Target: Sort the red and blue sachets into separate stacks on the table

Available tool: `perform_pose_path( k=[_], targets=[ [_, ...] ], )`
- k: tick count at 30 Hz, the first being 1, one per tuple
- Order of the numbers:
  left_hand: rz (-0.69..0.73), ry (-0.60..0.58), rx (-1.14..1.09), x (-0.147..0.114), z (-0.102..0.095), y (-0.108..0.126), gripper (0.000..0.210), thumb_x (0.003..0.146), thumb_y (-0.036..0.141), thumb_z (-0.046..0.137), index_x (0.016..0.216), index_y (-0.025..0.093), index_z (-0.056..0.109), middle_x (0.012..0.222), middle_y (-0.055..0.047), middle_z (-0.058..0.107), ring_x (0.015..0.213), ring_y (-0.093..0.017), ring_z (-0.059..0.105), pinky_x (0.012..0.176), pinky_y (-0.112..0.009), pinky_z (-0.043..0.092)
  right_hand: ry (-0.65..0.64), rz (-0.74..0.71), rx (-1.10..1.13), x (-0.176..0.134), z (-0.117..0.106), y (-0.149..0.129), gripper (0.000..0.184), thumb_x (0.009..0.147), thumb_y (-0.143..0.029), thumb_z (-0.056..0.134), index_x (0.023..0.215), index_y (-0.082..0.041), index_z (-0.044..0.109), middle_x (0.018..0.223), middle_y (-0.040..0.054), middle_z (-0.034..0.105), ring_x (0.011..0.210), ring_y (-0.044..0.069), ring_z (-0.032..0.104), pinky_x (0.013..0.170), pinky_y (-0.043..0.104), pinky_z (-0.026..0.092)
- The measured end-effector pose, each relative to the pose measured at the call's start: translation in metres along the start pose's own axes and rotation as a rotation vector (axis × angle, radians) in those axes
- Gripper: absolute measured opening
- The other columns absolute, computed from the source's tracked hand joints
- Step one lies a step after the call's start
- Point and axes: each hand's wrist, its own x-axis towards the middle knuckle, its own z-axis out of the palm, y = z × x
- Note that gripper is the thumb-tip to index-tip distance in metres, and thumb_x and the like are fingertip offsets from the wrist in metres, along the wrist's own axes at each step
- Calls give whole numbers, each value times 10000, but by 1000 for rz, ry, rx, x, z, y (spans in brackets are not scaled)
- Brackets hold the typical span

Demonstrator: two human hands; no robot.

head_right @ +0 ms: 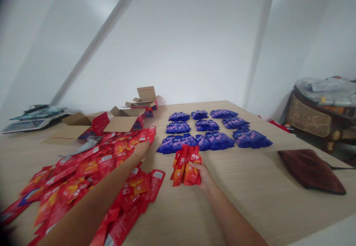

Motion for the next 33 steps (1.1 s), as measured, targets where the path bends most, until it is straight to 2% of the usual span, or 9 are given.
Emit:
perform_pose_path(
  k=[4, 6, 8, 12, 15, 19, 25, 30, 33],
  targets=[
    [-147, 156, -63, -19, -26, -10, 229, 878, 187, 384, 953, 100, 582, 933, -194, 659, 921, -280, 640, 782, -375, 476, -35, -3, 12, -2, 2, 0, 310, 615, -182, 756, 914, -176, 674, 875, 68, 753, 783, 240, 716, 774, 360, 572],
    [-116, 245, -331, -38, -31, 2, 196, 862, 194, 395, 933, 132, 567, 888, -125, 661, 868, -232, 643, 758, -324, 481, -71, 23, 30, -4, 4, 0, 306, 627, -202, 746, 924, -182, 672, 887, 67, 752, 812, 243, 714, 800, 367, 563],
    [2, 276, -798, -63, -28, 28, 163, 844, 223, 427, 920, 154, 554, 850, -68, 651, 807, -194, 639, 715, -288, 491, -90, 52, 50, -6, 7, -1, 279, 639, -228, 736, 907, -187, 675, 887, 61, 751, 829, 241, 712, 807, 363, 562],
    [253, 76, -1389, -116, -5, 97, 188, 823, 348, 513, 853, 170, 567, 829, -31, 637, 784, -173, 610, 703, -275, 489, -80, 8, 77, -10, 8, -4, 227, 632, -227, 736, 851, -200, 685, 869, 37, 753, 821, 225, 710, 799, 335, 562],
    [215, -5, -1496, -134, 10, 127, 185, 789, 350, 554, 760, 168, 562, 691, -6, 609, 650, -146, 567, 649, -263, 466, -90, -13, 44, -13, 6, -8, 266, 630, -230, 744, 889, -204, 688, 896, 37, 751, 829, 216, 707, 822, 331, 550],
    [244, -123, -1457, -131, 6, 121, 116, 671, 177, 585, 783, 163, 613, 752, -25, 655, 763, -193, 613, 774, -328, 475, -87, -62, -46, -16, 9, -16, 340, 588, -216, 776, 913, -217, 680, 866, 30, 750, 770, 212, 706, 798, 345, 549],
    [470, -54, -1301, -133, -8, 109, 804, 566, 54, 658, 1323, 239, 460, 1403, -56, 444, 1346, -276, 304, 1135, -405, 181, -73, -190, -221, -16, 14, -19, 372, 593, -254, 794, 934, -218, 651, 893, 26, 731, 779, 215, 690, 783, 367, 542],
    [441, -258, -1496, -132, 46, 127, 947, 538, 129, 769, 1383, 230, 356, 1404, -100, 427, 1309, -297, 362, 1095, -428, 290, -123, -286, -460, -6, 3, -4, 606, 562, -232, 809, 1112, -250, 556, 1009, 23, 687, 890, 203, 661, 848, 374, 516],
    [172, -156, -1707, -128, 72, 141, 686, 638, 220, 719, 1279, 211, 475, 1270, -108, 553, 1188, -284, 498, 1031, -410, 374, -38, -397, -504, 3, 0, 8, 804, 573, -239, 795, 1279, -282, 412, 1162, 47, 624, 1008, 207, 625, 913, 391, 485]
  ],
)
